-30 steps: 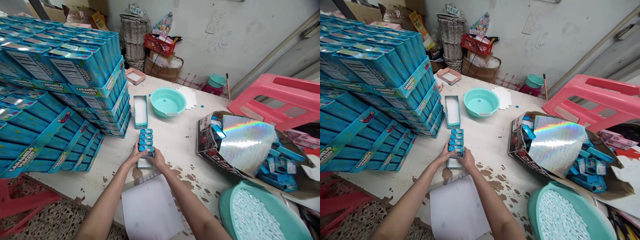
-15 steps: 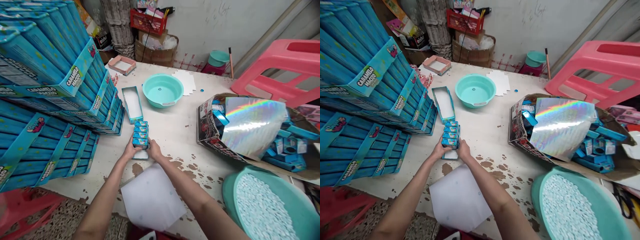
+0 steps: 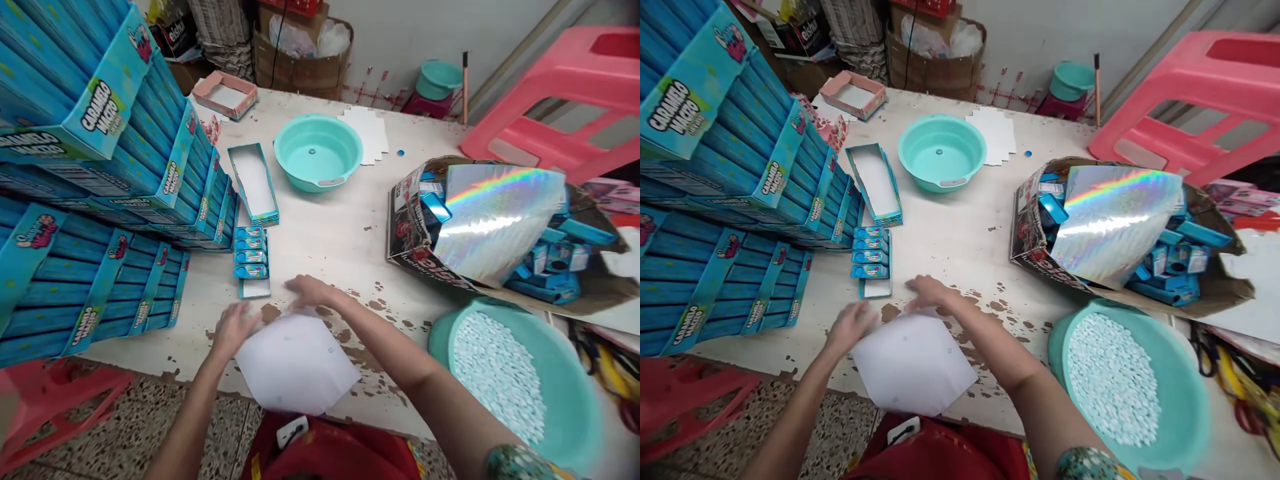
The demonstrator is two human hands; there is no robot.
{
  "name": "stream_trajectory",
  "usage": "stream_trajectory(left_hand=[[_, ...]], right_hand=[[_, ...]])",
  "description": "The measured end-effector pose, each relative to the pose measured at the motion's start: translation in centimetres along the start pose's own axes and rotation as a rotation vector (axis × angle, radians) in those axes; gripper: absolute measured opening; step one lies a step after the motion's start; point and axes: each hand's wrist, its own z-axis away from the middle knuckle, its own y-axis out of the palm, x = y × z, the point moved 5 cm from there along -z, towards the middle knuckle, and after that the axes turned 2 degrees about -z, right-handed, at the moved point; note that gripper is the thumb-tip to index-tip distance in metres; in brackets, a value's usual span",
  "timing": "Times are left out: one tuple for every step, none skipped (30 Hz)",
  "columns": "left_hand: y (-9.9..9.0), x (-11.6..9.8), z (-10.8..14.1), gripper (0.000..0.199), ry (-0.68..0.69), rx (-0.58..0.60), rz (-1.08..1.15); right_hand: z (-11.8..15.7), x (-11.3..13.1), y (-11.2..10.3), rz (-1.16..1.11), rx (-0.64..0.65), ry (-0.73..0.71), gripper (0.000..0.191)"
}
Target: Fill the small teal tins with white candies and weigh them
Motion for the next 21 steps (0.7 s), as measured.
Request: stream_trajectory(left_hand=[[1.3,-0.2,1.6,0.051,0.04,0.085,-0.09],[2.5,-0.4,2.9,0.046,0.072,0.129,-0.17],[3.5,-0.7,3.8,0.038,0.109,0.155,-0.229],[4.4,-1.1,4.4,0.028,0.154,0.17,-0.261],[4.9,-1.6,4.7,0.024,0.204,0.172,-0.265],[5.3,-2.3,4.7,0.023,0.263,0.172,-0.237],[5.4,-3.1,4.5,0.025,0.314,0.171,-0.196],[5.2,-4.1,4.4,0.026,0.363,0.178,-0.15],[4.8,-5.3,4.4,0.027,0.409,0.191,-0.113],[4.3,-6.5,4.6,0.028,0.452,0.2,-0.092],[3.5,-7.9,5.0,0.028,0.497,0.2,-0.089],[2.6,-9.3,5.5,0.027,0.544,0.169,-0.094],[1.4,-10.8,6.1,0.026,0.582,0.089,-0.101],[0.0,-12.1,6.7,0.026,0.595,-0.038,-0.106],[-1.4,-13.3,7.3,0.029,0.585,-0.192,-0.106],[-2.6,-14.3,7.8,0.033,0.556,-0.344,-0.097],[-3.6,-15.1,8.2,0.039,0.517,-0.47,-0.075],[-4.2,-15.6,8.4,0.045,0.468,-0.551,-0.041],[-4.4,-16.0,8.2,0.049,0.425,-0.579,0.001],[-4.2,-16.2,7.8,0.052,0.392,-0.565,0.039],[-3.5,-16.4,7.3,0.052,0.373,-0.515,0.072]], right_hand=[[1.6,-0.3,0.7,0.094,0.021,0.007,0.072],[3.2,-0.6,1.3,0.158,0.015,0.03,0.069],[4.6,-0.7,1.9,0.194,-0.005,0.047,0.066],[5.7,-0.7,2.5,0.253,-0.038,0.046,0.062],[6.6,-0.8,2.9,0.281,-0.074,0.069,0.056],[7.4,-0.8,3.0,0.308,-0.117,0.096,0.051],[8.1,-0.6,2.9,0.342,-0.181,0.096,0.046],[8.8,-0.2,2.6,0.366,-0.222,0.071,0.043],[9.6,0.4,2.2,0.389,-0.243,0.038,0.039],[10.6,1.0,1.7,0.405,-0.25,0.007,0.033],[11.7,1.6,1.1,0.412,-0.249,-0.016,0.027],[13.0,2.2,0.1,0.41,-0.259,-0.028,0.021],[14.5,2.6,-1.1,0.401,-0.292,-0.022,0.017],[16.3,2.7,-2.7,0.382,-0.354,-0.003,0.015],[18.2,2.6,-4.7,0.354,-0.441,0.017,0.014],[20.4,2.0,-7.0,0.318,-0.547,0.052,0.015],[22.7,1.1,-9.6,0.269,-0.657,0.091,0.017],[25.2,-0.1,-12.2,0.205,-0.77,0.126,0.021],[27.7,-1.7,-15.0,0.125,-0.884,0.162,0.025],[30.2,-3.6,-17.7,0.02,-0.962,0.187,0.027],[32.5,-5.6,-20.3,-0.092,-1.006,0.205,0.028]])
